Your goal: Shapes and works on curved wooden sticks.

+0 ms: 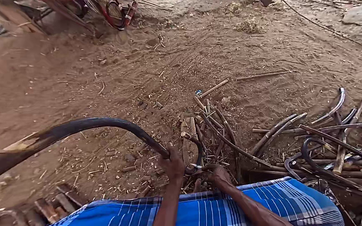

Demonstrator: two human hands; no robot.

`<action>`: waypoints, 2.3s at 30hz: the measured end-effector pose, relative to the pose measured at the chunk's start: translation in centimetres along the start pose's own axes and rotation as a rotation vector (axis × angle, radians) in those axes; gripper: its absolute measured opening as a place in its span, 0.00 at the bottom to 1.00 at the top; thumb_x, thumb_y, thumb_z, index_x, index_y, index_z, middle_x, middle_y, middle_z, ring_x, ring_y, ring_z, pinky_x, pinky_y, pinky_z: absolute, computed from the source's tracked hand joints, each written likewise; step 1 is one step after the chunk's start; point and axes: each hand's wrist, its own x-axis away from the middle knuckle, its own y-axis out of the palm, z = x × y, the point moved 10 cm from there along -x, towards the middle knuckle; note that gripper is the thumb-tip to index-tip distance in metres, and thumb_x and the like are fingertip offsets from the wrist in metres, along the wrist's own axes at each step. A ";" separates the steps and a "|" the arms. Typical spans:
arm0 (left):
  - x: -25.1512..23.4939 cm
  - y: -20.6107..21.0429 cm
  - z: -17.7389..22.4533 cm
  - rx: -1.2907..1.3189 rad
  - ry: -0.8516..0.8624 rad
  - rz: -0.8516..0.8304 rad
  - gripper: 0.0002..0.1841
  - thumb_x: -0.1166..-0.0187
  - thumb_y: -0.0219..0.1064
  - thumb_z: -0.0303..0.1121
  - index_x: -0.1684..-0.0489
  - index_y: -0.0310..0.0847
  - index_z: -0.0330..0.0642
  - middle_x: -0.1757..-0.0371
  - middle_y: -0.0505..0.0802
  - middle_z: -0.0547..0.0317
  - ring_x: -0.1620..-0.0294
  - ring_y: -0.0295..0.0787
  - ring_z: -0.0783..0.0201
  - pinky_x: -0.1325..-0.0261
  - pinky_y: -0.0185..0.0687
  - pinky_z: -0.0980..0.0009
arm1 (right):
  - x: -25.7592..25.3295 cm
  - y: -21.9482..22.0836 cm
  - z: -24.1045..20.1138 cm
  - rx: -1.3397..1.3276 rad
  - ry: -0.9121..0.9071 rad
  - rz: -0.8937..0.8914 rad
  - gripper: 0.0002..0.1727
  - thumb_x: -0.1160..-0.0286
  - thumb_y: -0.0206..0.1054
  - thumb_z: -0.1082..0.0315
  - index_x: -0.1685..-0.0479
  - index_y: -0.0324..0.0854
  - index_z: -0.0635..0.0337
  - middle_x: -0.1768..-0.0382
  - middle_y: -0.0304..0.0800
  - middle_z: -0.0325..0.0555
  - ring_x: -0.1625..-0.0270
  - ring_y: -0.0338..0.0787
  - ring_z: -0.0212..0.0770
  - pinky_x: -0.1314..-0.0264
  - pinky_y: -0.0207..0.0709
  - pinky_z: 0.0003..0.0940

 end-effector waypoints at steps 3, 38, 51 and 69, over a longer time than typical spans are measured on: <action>-0.2 0.1 -0.3 -0.063 -0.074 0.025 0.25 0.08 0.54 0.49 0.79 0.70 0.46 0.88 0.71 0.63 0.90 0.68 0.63 0.82 0.71 0.60 | -2.1 -3.7 -2.9 0.323 -0.155 0.368 0.15 0.20 0.64 0.59 0.40 0.91 0.35 0.45 0.94 0.46 0.42 0.90 0.54 0.44 0.79 0.61; -4.9 0.1 1.0 -0.458 -0.108 -0.041 0.27 0.11 0.57 0.53 0.75 0.77 0.37 0.80 0.79 0.50 0.77 0.78 0.51 0.69 0.74 0.47 | -1.7 -0.1 -4.3 0.267 -0.109 0.061 0.15 0.20 0.63 0.55 0.40 0.90 0.36 0.47 0.94 0.43 0.43 0.92 0.50 0.44 0.82 0.59; -13.4 4.6 -4.7 -0.530 -0.386 -0.211 0.26 0.12 0.55 0.52 0.65 0.81 0.34 0.72 0.85 0.45 0.76 0.83 0.49 0.69 0.81 0.46 | -5.9 -2.7 -3.1 0.186 -0.192 0.211 0.16 0.19 0.63 0.55 0.39 0.90 0.30 0.47 0.95 0.38 0.45 0.93 0.47 0.45 0.83 0.60; -17.9 5.5 -13.6 -0.321 -0.624 -0.323 0.22 0.13 0.58 0.54 0.61 0.75 0.41 0.80 0.75 0.60 0.88 0.69 0.64 0.83 0.73 0.64 | -6.7 -7.5 -5.3 0.250 -0.366 0.346 0.16 0.16 0.62 0.55 0.35 0.88 0.32 0.49 0.94 0.39 0.53 0.94 0.46 0.52 0.87 0.57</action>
